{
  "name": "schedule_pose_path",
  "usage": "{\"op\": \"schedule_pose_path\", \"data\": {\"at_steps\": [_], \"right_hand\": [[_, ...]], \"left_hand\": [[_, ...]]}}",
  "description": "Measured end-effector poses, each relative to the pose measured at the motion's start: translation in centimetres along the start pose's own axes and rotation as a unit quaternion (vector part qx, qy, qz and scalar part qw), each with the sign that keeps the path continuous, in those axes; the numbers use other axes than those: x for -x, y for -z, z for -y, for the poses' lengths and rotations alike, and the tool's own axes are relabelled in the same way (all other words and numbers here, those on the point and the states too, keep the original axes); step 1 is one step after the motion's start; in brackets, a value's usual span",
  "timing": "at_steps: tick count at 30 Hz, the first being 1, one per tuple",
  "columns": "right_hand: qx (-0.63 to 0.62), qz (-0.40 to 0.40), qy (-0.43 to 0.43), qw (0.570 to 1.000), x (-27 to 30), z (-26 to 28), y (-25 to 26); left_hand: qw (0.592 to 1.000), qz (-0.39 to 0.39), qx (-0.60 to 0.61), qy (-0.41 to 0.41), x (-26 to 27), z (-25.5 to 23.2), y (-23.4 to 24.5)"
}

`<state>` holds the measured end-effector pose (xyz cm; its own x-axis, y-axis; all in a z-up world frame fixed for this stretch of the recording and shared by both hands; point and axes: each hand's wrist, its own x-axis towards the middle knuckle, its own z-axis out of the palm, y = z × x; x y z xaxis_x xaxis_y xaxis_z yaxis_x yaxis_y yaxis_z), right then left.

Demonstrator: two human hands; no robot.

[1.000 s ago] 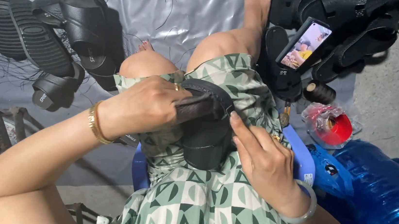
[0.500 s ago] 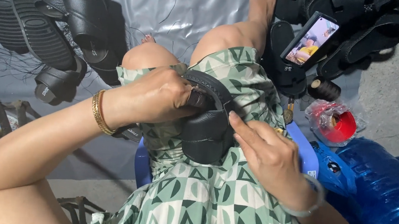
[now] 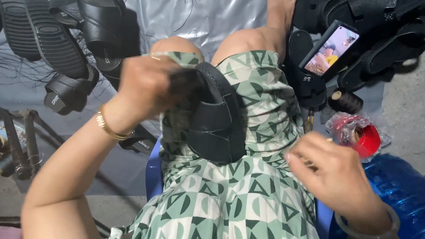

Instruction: Hand-stitching the sole of a black leather shoe using a needle and thread.

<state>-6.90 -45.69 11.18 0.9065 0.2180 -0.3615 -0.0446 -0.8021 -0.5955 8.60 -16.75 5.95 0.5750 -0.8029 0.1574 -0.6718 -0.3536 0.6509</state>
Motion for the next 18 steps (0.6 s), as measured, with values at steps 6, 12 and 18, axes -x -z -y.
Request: {"op": "schedule_pose_path", "data": {"at_steps": [6,12,18], "right_hand": [[-0.194,-0.141,0.07,0.968,-3.6,1.2,-1.8],[-0.151,-0.138,0.107,0.973,-4.3,1.8,-3.4],[-0.026,-0.166,0.11,0.98,-4.1,1.9,-4.5]], "left_hand": [[0.96,-0.09,0.156,0.213,3.1,-1.1,1.0],[0.935,-0.149,0.204,0.249,3.6,-1.1,-0.1],[0.926,-0.183,0.211,0.255,3.2,-0.9,-1.2]]}}
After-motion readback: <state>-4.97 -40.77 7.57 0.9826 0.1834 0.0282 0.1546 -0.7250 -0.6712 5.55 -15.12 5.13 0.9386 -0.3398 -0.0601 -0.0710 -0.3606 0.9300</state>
